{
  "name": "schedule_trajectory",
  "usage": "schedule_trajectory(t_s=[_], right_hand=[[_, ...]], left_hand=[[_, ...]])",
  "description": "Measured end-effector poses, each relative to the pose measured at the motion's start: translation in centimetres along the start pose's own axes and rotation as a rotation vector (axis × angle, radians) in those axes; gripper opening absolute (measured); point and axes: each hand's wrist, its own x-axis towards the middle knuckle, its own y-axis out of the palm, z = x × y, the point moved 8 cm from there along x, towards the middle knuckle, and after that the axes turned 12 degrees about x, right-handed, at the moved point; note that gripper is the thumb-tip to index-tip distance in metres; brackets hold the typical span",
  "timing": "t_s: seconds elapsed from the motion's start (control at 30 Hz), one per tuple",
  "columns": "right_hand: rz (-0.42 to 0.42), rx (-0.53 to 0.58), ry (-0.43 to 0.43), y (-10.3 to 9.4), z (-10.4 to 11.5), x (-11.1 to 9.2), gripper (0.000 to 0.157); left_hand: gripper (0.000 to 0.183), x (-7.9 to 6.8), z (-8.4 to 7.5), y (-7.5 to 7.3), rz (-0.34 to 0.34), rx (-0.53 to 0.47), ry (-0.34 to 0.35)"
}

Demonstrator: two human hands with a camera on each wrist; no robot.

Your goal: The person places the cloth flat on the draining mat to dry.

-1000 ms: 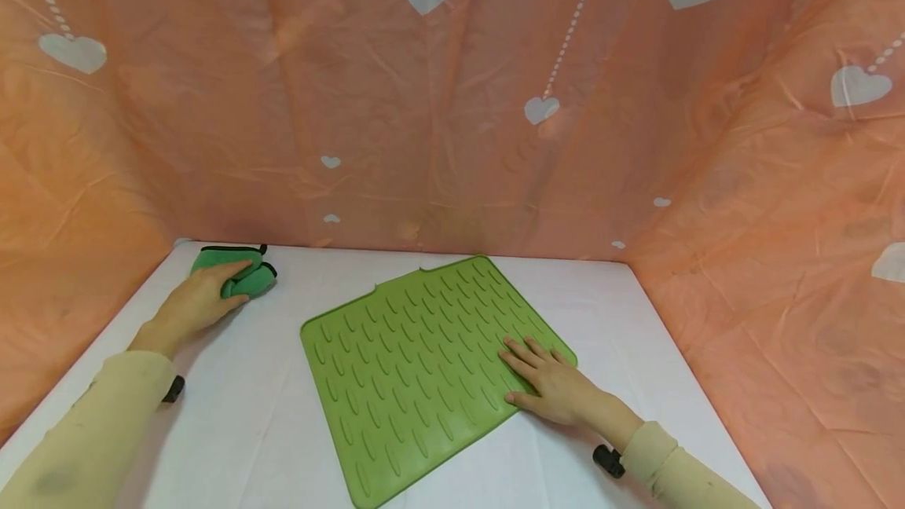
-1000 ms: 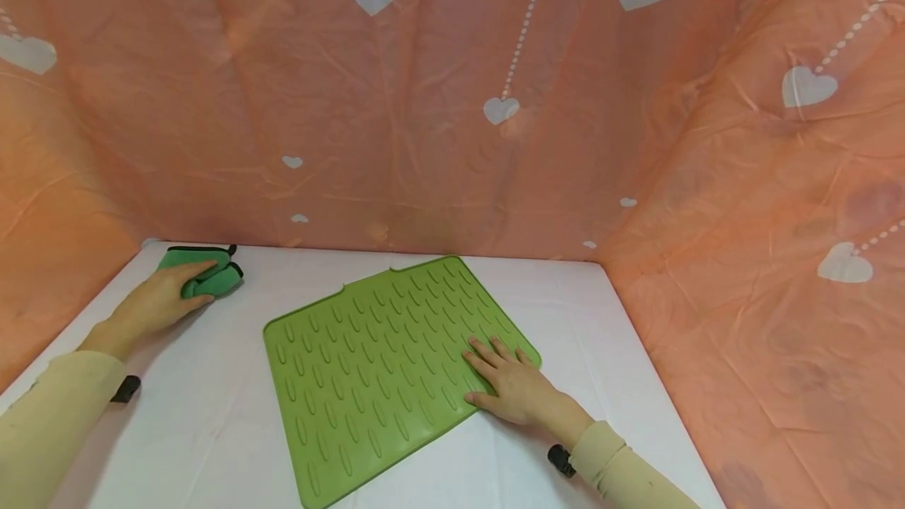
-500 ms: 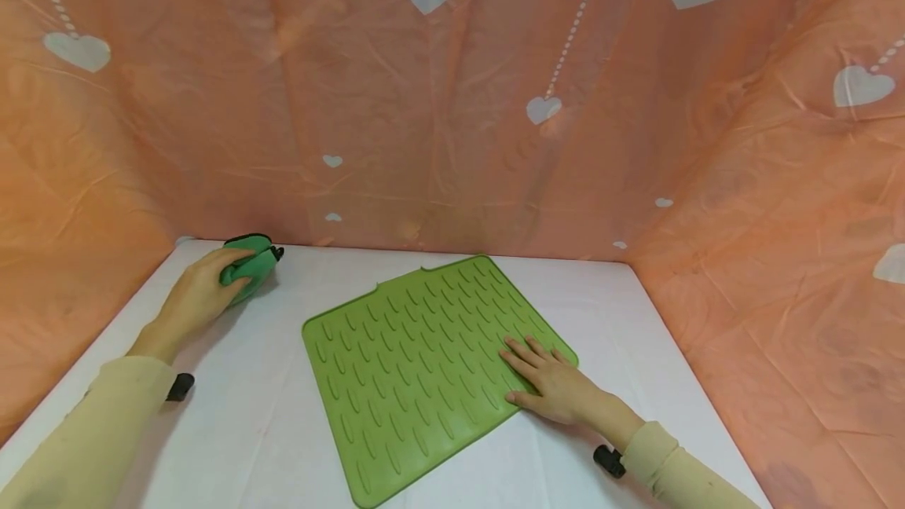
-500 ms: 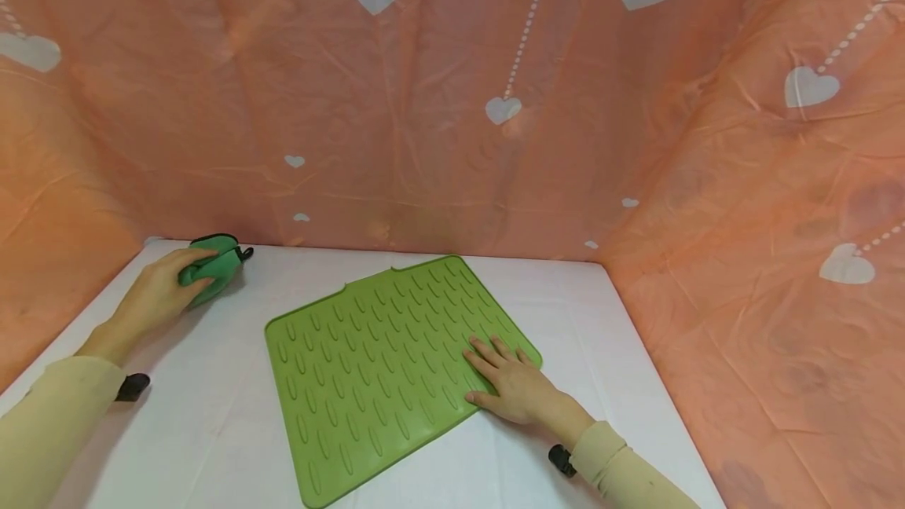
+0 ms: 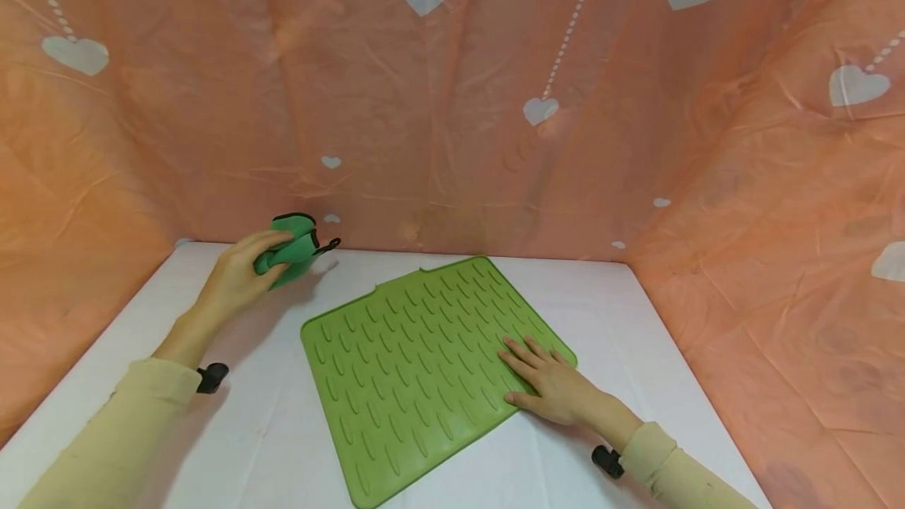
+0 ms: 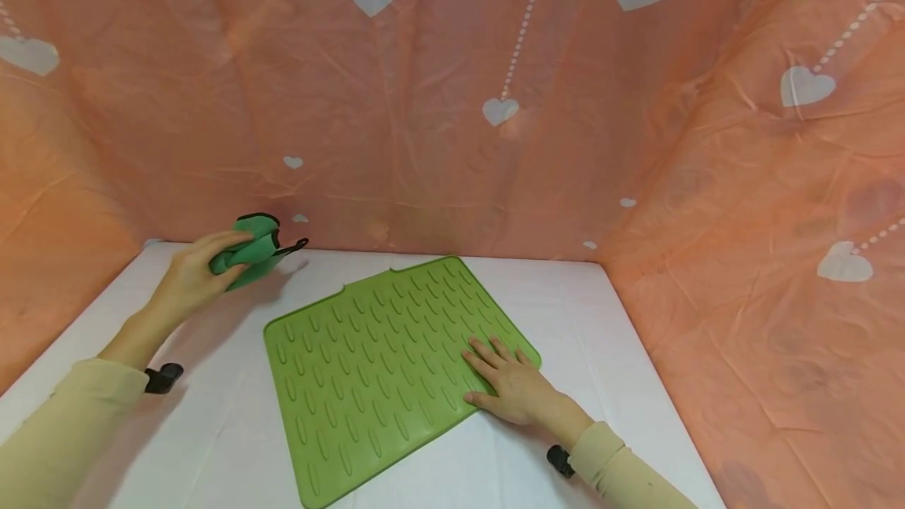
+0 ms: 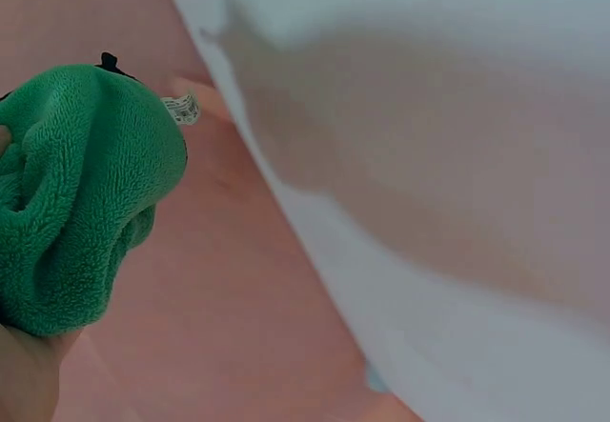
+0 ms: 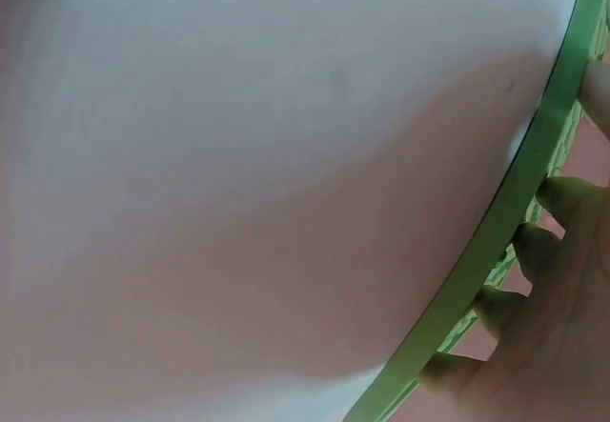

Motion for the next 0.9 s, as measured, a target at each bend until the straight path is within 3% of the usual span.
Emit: schedule_trajectory(t_s=[0.17, 0.37, 0.77, 0.9], right_hand=[[-0.007, 0.004, -0.002, -0.1, 0.0, -0.1, 0.069], [-0.003, -0.001, 0.002, 0.1, -0.2, 0.0, 0.070], [-0.006, -0.009, 0.005, 0.2, -0.4, 0.1, 0.070], [-0.010, 0.006, -0.002, 0.0, -0.1, 0.0, 0.070]], left_hand=[[0.053, 1.1, -3.7, 0.8, -0.009, -0.046, 0.077], [0.054, 1.6, -8.7, 2.3, 0.005, -0.098, 0.219], [0.055, 0.1, -17.1, 6.9, 0.171, -0.192, 0.424], [0.053, -0.8, -19.0, 8.5, 0.273, -0.207, 0.450]])
